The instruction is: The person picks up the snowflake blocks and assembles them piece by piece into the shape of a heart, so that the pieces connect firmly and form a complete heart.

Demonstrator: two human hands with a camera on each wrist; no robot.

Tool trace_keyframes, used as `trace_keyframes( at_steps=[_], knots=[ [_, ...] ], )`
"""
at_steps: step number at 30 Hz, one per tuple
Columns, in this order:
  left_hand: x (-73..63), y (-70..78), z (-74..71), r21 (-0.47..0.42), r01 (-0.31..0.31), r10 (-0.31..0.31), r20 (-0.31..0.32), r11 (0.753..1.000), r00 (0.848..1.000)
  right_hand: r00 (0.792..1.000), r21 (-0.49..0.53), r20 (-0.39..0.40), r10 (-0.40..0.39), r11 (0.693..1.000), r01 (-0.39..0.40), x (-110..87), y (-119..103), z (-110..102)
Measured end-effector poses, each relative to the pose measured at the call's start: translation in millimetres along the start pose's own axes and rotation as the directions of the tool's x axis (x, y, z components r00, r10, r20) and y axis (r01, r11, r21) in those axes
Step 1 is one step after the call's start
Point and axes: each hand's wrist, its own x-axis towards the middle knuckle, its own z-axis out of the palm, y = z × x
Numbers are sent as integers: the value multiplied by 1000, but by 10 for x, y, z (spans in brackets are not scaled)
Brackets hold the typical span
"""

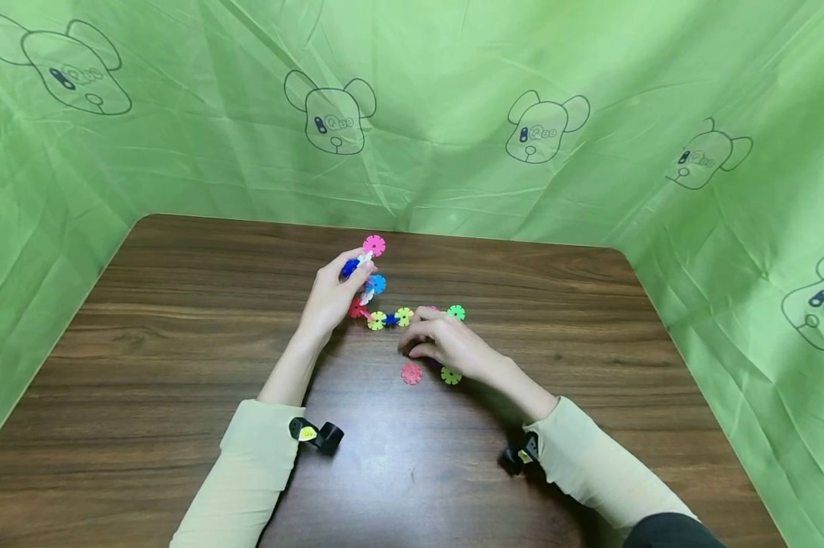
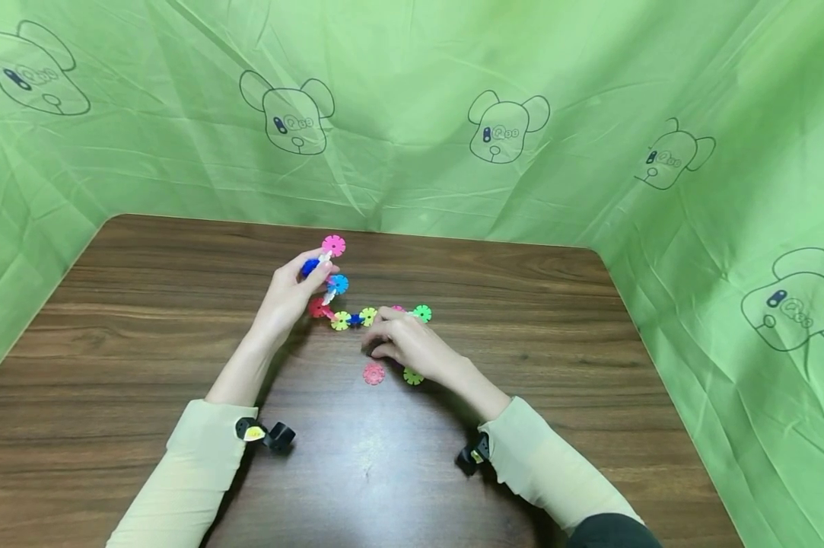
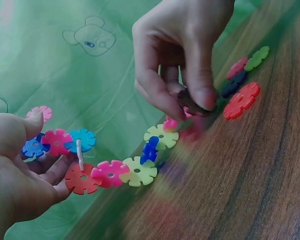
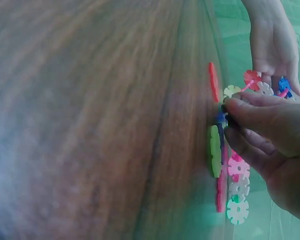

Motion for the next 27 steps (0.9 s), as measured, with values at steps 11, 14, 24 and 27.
trace_keyframes(
  at_steps=[11,14,24,27],
  knots=[
    [-10,6,23,63,-44,42,38,997,998,964,312,-225,143,948,-68,33,31,-209],
    [-17,9,30,70,-47,43,58,996,997,945,372,-260,200,923,-93,56,47,-266],
    [-29,36,60,107,-89,73,147,990,986,882,476,-313,352,862,-175,166,34,-449],
    [-30,35,72,118,-103,82,167,988,983,874,481,-326,360,859,-175,185,33,-471]
  ],
)
